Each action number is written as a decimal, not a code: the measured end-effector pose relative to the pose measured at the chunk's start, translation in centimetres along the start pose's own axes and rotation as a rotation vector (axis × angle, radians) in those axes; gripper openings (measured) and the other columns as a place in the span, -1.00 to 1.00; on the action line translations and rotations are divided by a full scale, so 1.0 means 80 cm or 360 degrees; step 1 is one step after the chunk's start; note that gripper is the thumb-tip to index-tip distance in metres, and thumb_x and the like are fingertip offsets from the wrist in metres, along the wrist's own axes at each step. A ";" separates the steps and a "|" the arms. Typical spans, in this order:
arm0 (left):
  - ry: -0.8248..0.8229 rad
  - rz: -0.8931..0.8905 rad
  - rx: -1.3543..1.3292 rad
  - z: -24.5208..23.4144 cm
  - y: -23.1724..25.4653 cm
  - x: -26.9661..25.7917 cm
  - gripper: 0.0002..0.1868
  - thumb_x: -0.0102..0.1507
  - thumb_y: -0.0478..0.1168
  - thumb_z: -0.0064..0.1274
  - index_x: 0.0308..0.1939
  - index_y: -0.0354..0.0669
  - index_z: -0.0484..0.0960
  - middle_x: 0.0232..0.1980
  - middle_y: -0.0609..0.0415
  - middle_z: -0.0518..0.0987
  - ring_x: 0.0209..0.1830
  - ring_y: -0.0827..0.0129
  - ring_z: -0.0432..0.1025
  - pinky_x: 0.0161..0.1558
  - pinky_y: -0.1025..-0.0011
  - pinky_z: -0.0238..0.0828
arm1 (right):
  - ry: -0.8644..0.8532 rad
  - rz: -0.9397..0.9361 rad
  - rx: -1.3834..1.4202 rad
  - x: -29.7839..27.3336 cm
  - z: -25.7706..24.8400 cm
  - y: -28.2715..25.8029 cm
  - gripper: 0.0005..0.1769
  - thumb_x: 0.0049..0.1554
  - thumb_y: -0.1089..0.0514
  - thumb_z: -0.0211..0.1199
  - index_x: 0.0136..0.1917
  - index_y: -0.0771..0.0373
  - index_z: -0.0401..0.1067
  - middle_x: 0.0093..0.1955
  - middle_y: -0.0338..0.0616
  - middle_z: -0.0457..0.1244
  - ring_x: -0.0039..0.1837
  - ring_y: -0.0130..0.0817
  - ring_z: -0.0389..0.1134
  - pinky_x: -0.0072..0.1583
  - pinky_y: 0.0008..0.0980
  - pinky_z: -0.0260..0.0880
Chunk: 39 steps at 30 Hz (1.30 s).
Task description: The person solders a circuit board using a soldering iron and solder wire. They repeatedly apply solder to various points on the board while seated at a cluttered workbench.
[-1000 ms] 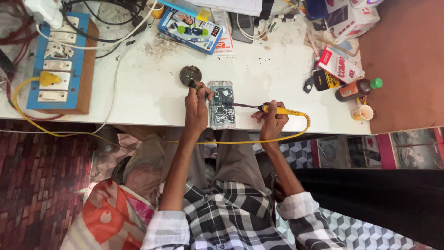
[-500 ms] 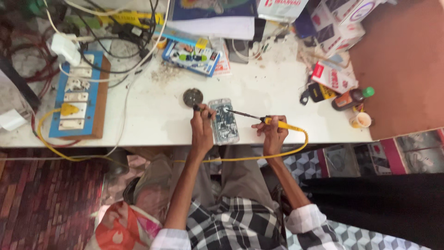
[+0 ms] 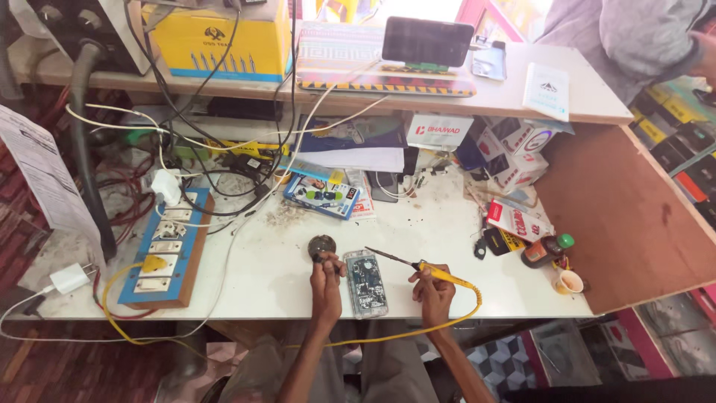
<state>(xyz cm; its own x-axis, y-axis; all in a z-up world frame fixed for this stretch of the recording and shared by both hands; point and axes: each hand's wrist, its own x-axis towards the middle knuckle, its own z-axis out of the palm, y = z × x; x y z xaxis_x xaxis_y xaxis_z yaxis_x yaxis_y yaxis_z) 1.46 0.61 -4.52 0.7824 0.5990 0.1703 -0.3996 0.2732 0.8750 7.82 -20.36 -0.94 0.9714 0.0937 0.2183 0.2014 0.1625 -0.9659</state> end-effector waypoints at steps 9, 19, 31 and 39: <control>0.0025 -0.0017 0.0085 0.000 0.007 0.005 -0.75 0.51 -0.09 -0.30 -0.01 -0.17 0.40 -0.34 0.20 0.42 -0.47 0.65 0.14 -0.43 0.60 0.07 | 0.0202 -0.0064 0.0060 -0.002 0.009 0.005 -0.69 0.32 0.01 0.13 0.07 0.33 0.37 -0.21 -0.07 0.33 -0.42 -0.58 0.18 -0.36 -0.59 0.10; -0.0116 0.0021 0.0104 0.009 0.010 0.026 -0.75 0.51 -0.07 -0.29 -0.07 -0.15 0.40 -0.33 0.19 0.43 -0.48 0.67 0.13 -0.48 0.61 0.03 | 0.0188 0.0050 0.0160 0.000 0.004 0.015 -0.67 0.30 -0.04 0.13 0.03 0.31 0.36 -0.24 -0.07 0.33 -0.41 -0.53 0.21 -0.34 -0.55 0.16; -0.0121 -0.0061 0.0012 0.003 0.006 0.002 -0.71 0.52 -0.02 -0.28 0.00 -0.16 0.40 -0.35 0.18 0.48 -0.52 0.67 0.11 -0.48 0.62 0.02 | 0.0146 0.0103 0.0245 0.001 -0.010 0.003 -0.85 0.29 0.09 0.09 -0.07 0.19 0.29 -0.47 -0.24 0.12 -0.49 -0.58 0.05 -0.44 -0.54 0.02; -0.0175 -0.0062 -0.0026 -0.004 0.011 0.005 -0.69 0.53 0.00 -0.32 0.03 -0.17 0.38 -0.33 0.15 0.50 -0.53 0.66 0.15 -0.52 0.62 0.04 | 0.0246 0.0071 0.0296 -0.003 -0.005 0.008 -0.71 0.32 0.13 0.15 -0.21 0.25 0.22 -0.47 -0.21 0.10 -0.49 -0.51 0.11 -0.45 -0.50 0.03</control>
<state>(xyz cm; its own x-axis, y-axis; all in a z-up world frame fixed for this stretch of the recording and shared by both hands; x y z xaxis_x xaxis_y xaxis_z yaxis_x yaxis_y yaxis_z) 1.25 1.35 -3.79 0.8448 0.5019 0.1858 -0.3751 0.3075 0.8745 7.72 -20.67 -1.64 0.9894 -0.0442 0.1383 0.1451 0.3408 -0.9289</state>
